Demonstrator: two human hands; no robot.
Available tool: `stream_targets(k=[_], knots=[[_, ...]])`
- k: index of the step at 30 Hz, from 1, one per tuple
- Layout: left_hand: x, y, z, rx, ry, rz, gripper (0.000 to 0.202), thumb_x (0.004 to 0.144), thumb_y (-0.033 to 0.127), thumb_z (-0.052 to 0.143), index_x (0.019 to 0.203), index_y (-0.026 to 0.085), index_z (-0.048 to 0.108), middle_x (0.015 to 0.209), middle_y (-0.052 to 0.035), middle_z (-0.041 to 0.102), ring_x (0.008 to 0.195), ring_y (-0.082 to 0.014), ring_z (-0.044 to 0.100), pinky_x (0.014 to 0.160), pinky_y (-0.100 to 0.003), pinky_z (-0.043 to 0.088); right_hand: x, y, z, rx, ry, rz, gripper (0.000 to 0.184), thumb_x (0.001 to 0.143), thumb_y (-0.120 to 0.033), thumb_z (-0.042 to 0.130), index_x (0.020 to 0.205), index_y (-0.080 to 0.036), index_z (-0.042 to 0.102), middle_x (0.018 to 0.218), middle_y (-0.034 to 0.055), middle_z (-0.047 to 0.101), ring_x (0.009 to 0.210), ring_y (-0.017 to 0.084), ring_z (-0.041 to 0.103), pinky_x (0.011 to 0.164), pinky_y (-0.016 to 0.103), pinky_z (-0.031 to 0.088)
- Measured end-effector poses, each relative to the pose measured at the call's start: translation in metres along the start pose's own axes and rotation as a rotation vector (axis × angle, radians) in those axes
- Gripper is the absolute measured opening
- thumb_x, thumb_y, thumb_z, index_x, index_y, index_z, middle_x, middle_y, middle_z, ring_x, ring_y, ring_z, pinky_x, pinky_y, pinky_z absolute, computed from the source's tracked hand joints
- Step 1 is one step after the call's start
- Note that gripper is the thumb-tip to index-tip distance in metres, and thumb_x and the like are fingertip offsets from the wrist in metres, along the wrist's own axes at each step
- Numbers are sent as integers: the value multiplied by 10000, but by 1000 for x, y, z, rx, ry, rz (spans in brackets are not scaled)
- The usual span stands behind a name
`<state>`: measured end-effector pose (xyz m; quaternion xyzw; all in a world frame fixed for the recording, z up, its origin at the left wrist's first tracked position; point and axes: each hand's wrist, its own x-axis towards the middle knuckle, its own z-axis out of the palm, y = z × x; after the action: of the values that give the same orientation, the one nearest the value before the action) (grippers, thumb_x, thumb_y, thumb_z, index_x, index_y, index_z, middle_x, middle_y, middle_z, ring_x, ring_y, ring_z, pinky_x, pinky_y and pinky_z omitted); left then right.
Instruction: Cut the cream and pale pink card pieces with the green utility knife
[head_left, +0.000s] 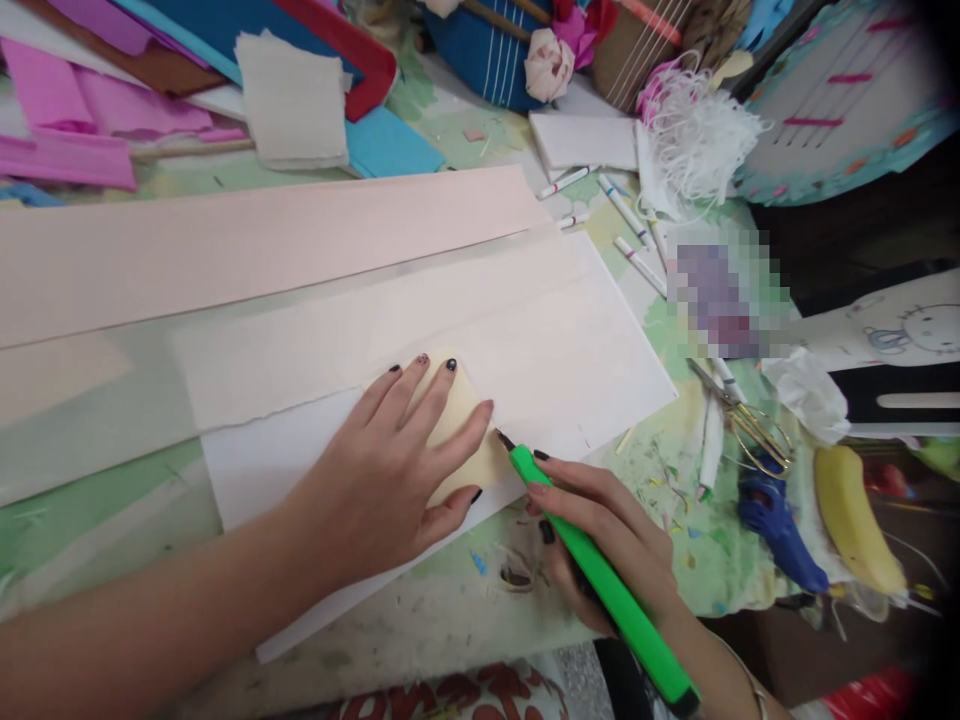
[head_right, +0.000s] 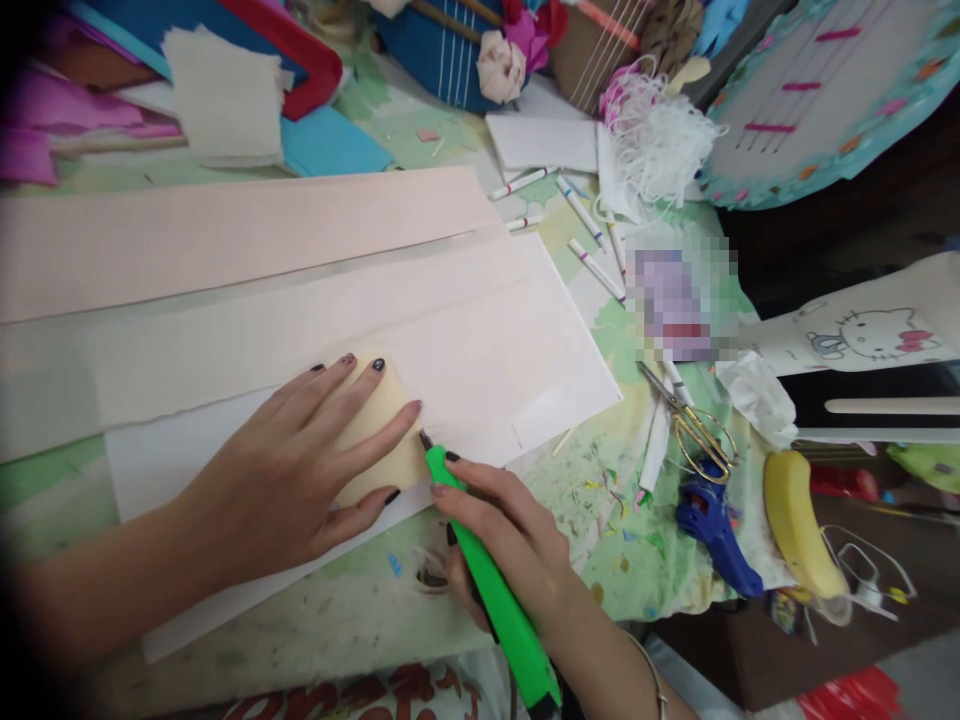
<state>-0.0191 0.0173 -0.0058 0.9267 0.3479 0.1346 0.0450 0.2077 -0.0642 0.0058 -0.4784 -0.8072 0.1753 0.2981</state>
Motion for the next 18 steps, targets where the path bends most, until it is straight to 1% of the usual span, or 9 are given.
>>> stream_targets(k=[6, 9, 18], knots=[[0, 1, 1, -8, 2, -2, 541, 846, 409, 555, 1332, 172, 540, 1381, -250, 432, 1285, -463, 400, 1017, -587, 374, -5, 0, -2, 44, -7, 13, 457, 751, -37, 568, 1203, -105, 580, 1244, 151, 555, 1134, 207, 585, 909, 287, 547], [-1, 1, 1, -10, 2, 0, 537, 848, 406, 552, 1332, 173, 542, 1387, -249, 426, 1290, -462, 393, 1022, -586, 370, -7, 1, -2, 42, 1, 16, 453, 752, -44, 575, 1199, -113, 585, 1249, 145, 553, 1124, 204, 591, 920, 290, 542], [0, 1, 1, -2, 3, 0, 532, 851, 401, 546, 1330, 171, 542, 1395, -243, 420, 1292, -464, 390, 1013, -594, 376, -15, -1, -5, 36, -36, 27, 482, 767, -36, 579, 1238, -135, 563, 1285, 138, 532, 1153, 204, 577, 953, 294, 521]])
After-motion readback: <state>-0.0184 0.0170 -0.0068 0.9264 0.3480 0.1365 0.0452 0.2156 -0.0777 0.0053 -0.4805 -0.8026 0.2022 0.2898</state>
